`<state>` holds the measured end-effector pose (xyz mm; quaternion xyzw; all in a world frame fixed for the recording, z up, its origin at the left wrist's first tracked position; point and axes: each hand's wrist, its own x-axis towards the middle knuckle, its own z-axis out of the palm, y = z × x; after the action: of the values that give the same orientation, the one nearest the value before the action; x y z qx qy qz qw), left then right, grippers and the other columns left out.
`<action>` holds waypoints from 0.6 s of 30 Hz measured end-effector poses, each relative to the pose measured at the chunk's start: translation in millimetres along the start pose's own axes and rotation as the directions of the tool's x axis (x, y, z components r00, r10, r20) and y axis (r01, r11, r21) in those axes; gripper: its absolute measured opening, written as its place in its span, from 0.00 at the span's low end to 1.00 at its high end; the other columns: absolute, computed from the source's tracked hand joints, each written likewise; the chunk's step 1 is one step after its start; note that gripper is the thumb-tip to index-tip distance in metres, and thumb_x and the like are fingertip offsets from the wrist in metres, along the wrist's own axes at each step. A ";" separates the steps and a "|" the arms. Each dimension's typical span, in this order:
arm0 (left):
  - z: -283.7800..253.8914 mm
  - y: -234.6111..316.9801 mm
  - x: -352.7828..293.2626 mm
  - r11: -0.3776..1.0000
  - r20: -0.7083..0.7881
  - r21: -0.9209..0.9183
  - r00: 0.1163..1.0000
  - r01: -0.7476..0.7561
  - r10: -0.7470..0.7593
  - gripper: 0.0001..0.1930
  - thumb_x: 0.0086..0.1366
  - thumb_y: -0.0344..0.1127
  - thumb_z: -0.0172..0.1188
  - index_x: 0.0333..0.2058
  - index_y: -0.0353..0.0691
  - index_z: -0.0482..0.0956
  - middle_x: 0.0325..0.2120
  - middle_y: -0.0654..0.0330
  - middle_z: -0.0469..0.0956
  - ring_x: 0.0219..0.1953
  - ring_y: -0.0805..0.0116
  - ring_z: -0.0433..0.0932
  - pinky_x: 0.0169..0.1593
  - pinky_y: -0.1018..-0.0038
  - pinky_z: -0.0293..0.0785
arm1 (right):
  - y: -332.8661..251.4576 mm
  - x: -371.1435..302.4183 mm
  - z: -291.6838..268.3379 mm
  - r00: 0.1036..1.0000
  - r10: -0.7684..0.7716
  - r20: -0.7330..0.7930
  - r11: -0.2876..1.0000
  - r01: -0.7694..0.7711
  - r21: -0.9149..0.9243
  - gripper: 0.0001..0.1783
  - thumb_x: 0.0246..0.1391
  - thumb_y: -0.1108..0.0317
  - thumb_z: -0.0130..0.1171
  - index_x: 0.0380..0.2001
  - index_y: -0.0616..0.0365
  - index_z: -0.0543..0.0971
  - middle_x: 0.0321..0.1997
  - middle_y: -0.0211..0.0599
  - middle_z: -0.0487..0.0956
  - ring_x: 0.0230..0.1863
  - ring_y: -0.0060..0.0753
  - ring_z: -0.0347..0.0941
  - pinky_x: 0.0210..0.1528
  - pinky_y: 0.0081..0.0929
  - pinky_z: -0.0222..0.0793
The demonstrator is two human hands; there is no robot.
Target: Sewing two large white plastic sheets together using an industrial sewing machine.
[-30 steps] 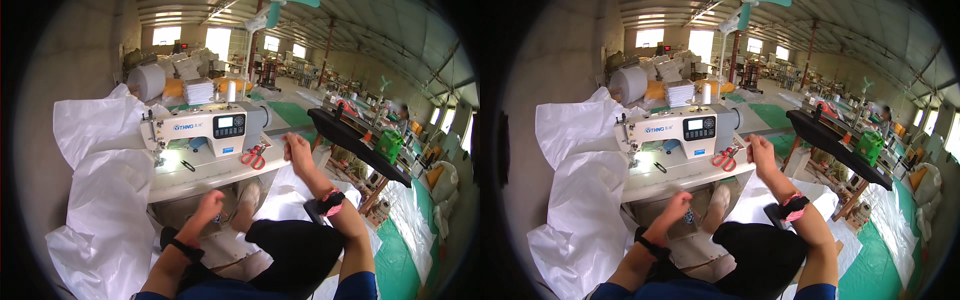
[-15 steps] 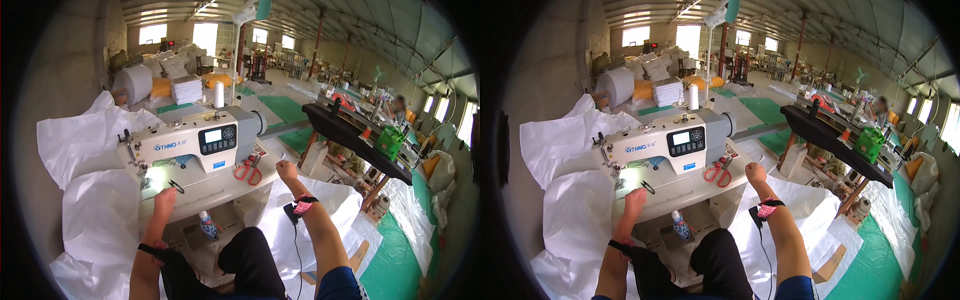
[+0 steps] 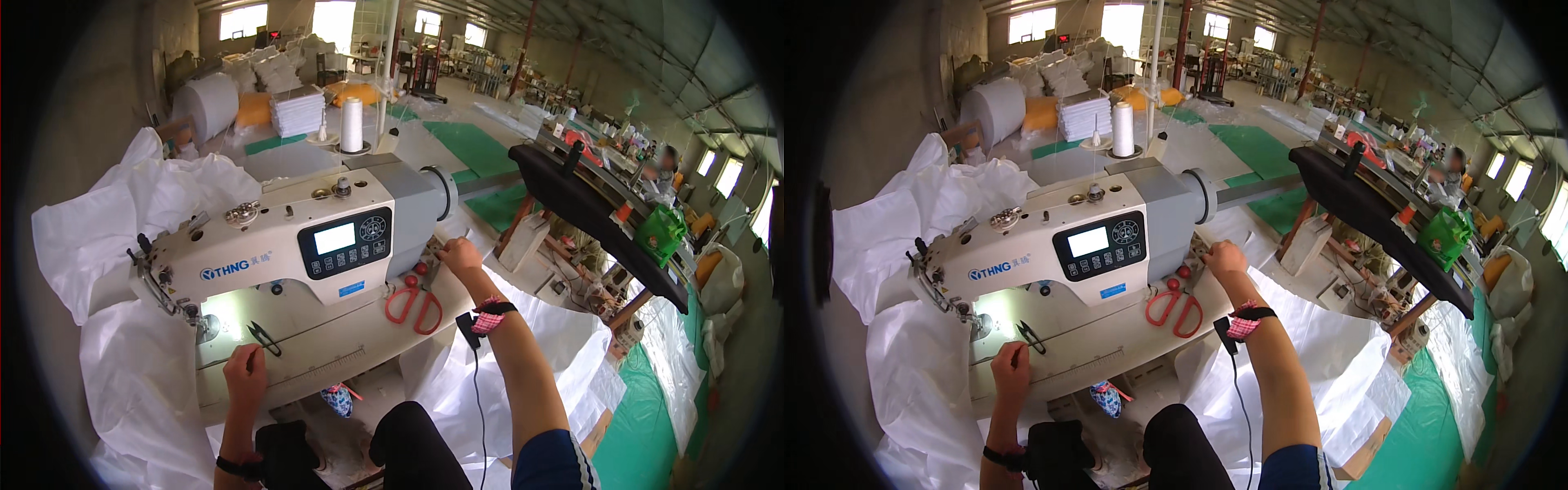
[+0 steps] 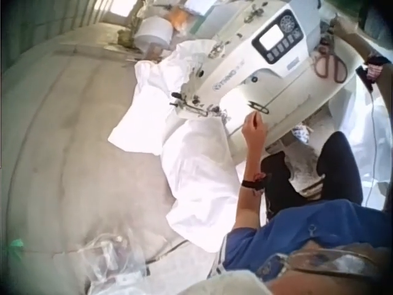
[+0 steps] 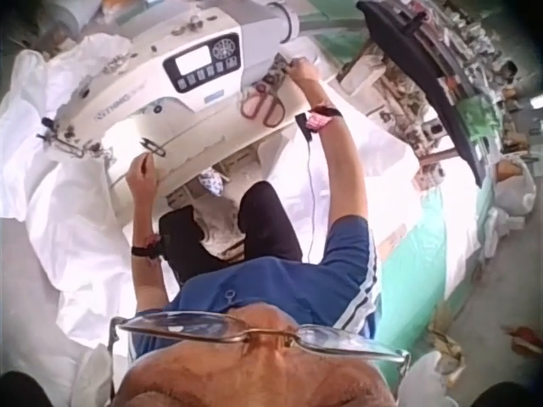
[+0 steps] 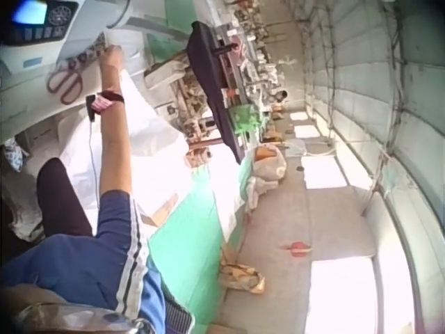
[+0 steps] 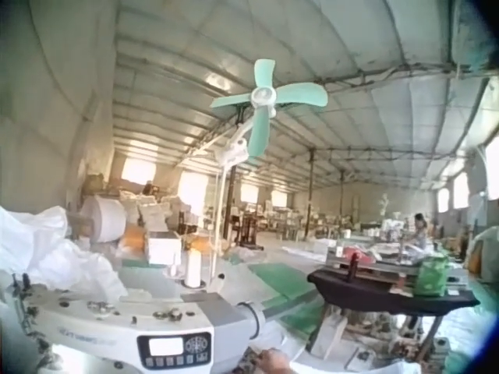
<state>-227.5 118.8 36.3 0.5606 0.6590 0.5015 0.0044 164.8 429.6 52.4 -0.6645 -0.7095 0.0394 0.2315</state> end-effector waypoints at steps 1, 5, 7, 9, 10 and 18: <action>0.6 3.0 0.4 1.000 -0.002 -0.011 1.000 0.018 -0.018 0.03 0.59 0.25 0.57 0.31 0.32 0.77 0.20 0.59 0.73 0.20 0.76 0.68 0.26 0.78 0.65 | -0.4 4.1 -1.0 0.999 -0.004 0.051 0.997 0.008 -0.071 0.14 0.43 0.54 0.62 0.31 0.49 0.84 0.40 0.41 0.79 0.44 0.44 0.76 0.46 0.39 0.72; -2.6 2.7 -0.7 1.000 0.003 0.004 1.000 0.010 -0.010 0.02 0.58 0.24 0.57 0.31 0.33 0.77 0.20 0.60 0.73 0.21 0.76 0.68 0.27 0.78 0.65 | -20.9 18.2 -8.3 0.973 0.044 0.227 0.974 0.008 -0.226 0.21 0.43 0.51 0.64 0.38 0.52 0.82 0.45 0.41 0.79 0.48 0.43 0.76 0.48 0.39 0.72; -2.3 6.7 1.6 1.000 0.015 -0.008 1.000 0.019 -0.019 0.03 0.58 0.24 0.57 0.31 0.33 0.77 0.20 0.60 0.73 0.21 0.76 0.68 0.27 0.78 0.65 | -23.0 24.3 -13.4 0.963 0.066 0.261 0.960 0.010 -0.281 0.24 0.44 0.51 0.64 0.42 0.54 0.80 0.47 0.41 0.79 0.49 0.43 0.75 0.49 0.39 0.72; -3.1 5.7 1.9 0.999 0.020 -0.015 0.999 0.028 -0.027 0.03 0.58 0.24 0.57 0.31 0.33 0.77 0.20 0.60 0.73 0.21 0.76 0.68 0.27 0.78 0.65 | -26.5 30.1 -15.8 0.934 0.064 0.351 0.951 0.049 -0.305 0.30 0.45 0.48 0.63 0.46 0.58 0.77 0.48 0.42 0.79 0.50 0.44 0.75 0.50 0.38 0.71; -3.4 2.6 1.2 1.000 0.029 -0.006 0.999 0.021 -0.021 0.03 0.58 0.24 0.57 0.31 0.33 0.77 0.21 0.57 0.74 0.21 0.72 0.70 0.27 0.76 0.66 | -30.7 29.3 -17.1 0.935 0.059 0.350 0.951 0.054 -0.304 0.30 0.45 0.48 0.63 0.46 0.58 0.77 0.48 0.42 0.79 0.50 0.44 0.75 0.50 0.38 0.71; -1.9 0.4 1.9 1.000 0.015 -0.025 1.000 0.001 -0.001 0.03 0.57 0.23 0.57 0.31 0.33 0.76 0.22 0.54 0.74 0.21 0.66 0.73 0.28 0.72 0.68 | -23.4 36.7 -8.3 0.917 -0.121 0.381 0.893 0.268 -0.361 0.29 0.43 0.44 0.62 0.40 0.57 0.81 0.43 0.46 0.80 0.46 0.46 0.77 0.47 0.39 0.72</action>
<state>-228.9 119.0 38.6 0.5640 0.6529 0.5053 0.0167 145.9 460.1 78.4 -0.6045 -0.7956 -0.0153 -0.0378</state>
